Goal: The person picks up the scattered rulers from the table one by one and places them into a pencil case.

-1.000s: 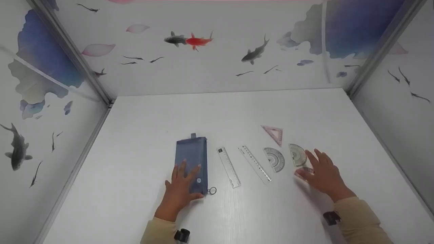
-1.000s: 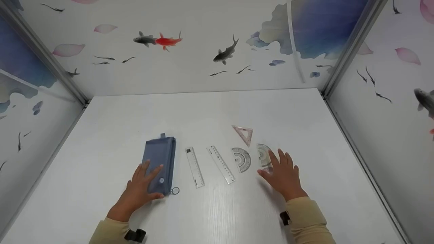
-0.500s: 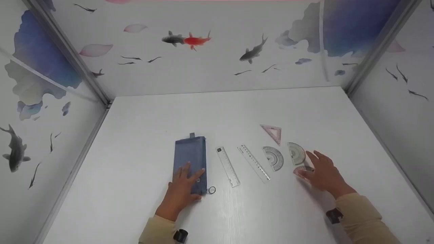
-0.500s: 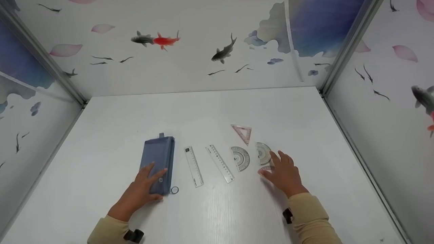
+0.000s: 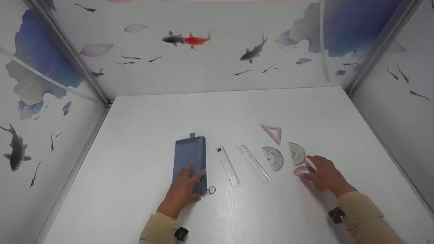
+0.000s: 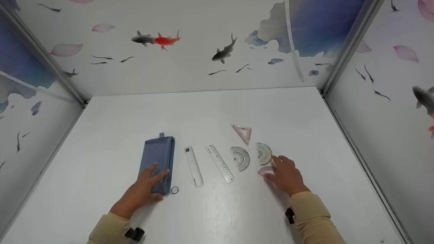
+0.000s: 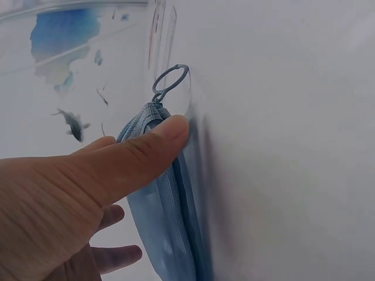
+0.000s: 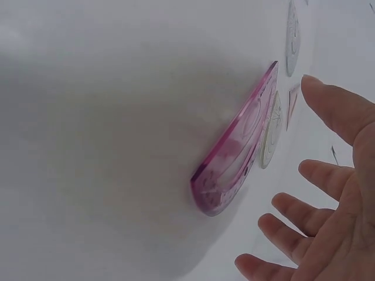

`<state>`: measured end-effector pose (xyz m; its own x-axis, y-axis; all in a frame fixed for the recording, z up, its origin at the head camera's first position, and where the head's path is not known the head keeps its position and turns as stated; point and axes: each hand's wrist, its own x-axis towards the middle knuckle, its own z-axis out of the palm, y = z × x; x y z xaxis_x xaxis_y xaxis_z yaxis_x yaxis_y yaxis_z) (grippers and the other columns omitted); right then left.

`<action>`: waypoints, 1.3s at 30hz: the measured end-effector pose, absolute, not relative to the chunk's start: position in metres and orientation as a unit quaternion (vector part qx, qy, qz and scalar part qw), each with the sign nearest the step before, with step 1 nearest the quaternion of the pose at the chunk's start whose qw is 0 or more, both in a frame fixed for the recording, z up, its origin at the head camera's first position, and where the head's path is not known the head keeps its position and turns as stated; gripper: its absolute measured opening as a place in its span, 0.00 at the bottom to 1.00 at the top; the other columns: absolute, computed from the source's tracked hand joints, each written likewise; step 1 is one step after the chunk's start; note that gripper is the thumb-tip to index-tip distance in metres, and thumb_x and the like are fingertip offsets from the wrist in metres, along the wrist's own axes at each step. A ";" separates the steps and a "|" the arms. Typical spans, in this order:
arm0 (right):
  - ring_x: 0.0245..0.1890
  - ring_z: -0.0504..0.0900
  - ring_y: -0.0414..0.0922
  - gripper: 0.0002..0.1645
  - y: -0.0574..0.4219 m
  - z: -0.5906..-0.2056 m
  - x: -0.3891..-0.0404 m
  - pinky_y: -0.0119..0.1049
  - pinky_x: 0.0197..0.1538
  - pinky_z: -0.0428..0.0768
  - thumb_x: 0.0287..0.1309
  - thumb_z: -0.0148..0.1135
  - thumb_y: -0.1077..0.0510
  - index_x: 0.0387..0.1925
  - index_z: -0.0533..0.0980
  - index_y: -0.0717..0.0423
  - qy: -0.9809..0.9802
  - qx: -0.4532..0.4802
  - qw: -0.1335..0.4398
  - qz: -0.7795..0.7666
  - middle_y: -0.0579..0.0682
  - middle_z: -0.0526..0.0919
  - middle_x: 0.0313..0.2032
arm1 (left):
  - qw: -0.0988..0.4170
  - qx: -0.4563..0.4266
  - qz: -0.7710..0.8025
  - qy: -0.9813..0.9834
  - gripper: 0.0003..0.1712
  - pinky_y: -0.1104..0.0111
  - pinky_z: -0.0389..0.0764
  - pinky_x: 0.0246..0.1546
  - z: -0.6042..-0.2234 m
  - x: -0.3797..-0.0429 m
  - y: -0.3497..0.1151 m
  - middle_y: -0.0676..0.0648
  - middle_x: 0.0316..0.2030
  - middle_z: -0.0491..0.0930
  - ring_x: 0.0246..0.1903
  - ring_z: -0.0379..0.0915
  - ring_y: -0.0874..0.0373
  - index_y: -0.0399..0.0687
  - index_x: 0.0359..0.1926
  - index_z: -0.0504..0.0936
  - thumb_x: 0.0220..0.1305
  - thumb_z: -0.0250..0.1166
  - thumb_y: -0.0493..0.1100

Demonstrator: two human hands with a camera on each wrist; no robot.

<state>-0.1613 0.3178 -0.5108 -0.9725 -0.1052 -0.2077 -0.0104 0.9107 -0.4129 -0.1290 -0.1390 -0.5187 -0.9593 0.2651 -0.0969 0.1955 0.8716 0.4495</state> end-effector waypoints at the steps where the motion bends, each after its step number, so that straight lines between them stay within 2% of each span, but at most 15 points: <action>1: 0.65 0.54 0.73 0.46 0.318 -0.511 -0.161 0.69 0.62 0.59 0.60 0.64 0.46 0.69 0.57 0.67 0.971 -0.031 0.115 -0.208 0.73 0.58 0.65 | 0.079 0.120 0.226 0.964 0.49 0.39 0.75 0.47 -0.519 -0.129 -0.139 0.38 0.73 0.49 0.70 0.46 0.33 0.63 0.69 0.66 0.45 0.78 0.41; 6: 0.63 0.57 0.73 0.45 0.320 -0.511 -0.162 0.68 0.61 0.60 0.59 0.65 0.47 0.67 0.59 0.69 0.970 -0.035 0.129 -0.204 0.75 0.61 0.63 | 0.080 0.125 0.234 0.961 0.48 0.45 0.77 0.48 -0.520 -0.130 -0.138 0.37 0.73 0.49 0.70 0.46 0.32 0.61 0.69 0.67 0.46 0.77 0.39; 19: 0.63 0.59 0.71 0.42 0.323 -0.515 -0.166 0.66 0.62 0.61 0.59 0.65 0.48 0.66 0.61 0.68 0.964 -0.029 0.149 -0.217 0.73 0.63 0.62 | 0.088 0.135 0.243 0.957 0.43 0.46 0.77 0.48 -0.517 -0.131 -0.137 0.35 0.71 0.53 0.68 0.52 0.33 0.53 0.66 0.70 0.47 0.76 0.38; 25: 0.62 0.61 0.71 0.44 0.322 -0.516 -0.168 0.66 0.61 0.62 0.54 0.69 0.46 0.64 0.65 0.67 0.965 -0.024 0.152 -0.213 0.73 0.65 0.61 | 0.071 0.148 0.240 0.957 0.40 0.44 0.75 0.51 -0.516 -0.131 -0.138 0.31 0.68 0.58 0.65 0.57 0.31 0.47 0.62 0.72 0.45 0.77 0.38; 29: 0.59 0.63 0.70 0.43 0.321 -0.517 -0.168 0.66 0.60 0.64 0.50 0.72 0.48 0.62 0.67 0.67 0.967 -0.028 0.149 -0.204 0.73 0.66 0.58 | 0.060 0.149 0.245 0.956 0.37 0.44 0.73 0.54 -0.518 -0.132 -0.140 0.31 0.67 0.60 0.64 0.59 0.31 0.48 0.58 0.73 0.44 0.77 0.38; 39: 0.53 0.68 0.66 0.38 0.326 -0.519 -0.170 0.64 0.57 0.68 0.49 0.73 0.53 0.57 0.70 0.70 0.967 -0.035 0.149 -0.205 0.71 0.70 0.52 | 0.039 0.150 0.248 0.956 0.35 0.47 0.77 0.49 -0.517 -0.131 -0.140 0.33 0.67 0.61 0.62 0.63 0.33 0.49 0.54 0.72 0.44 0.77 0.38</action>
<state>-0.1699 0.3262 -0.5192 -0.9531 -0.1281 -0.2741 -0.0060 0.9138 -0.4062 -0.1315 -0.1399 -0.5167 -0.9518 0.3066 0.0008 0.2682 0.8314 0.4866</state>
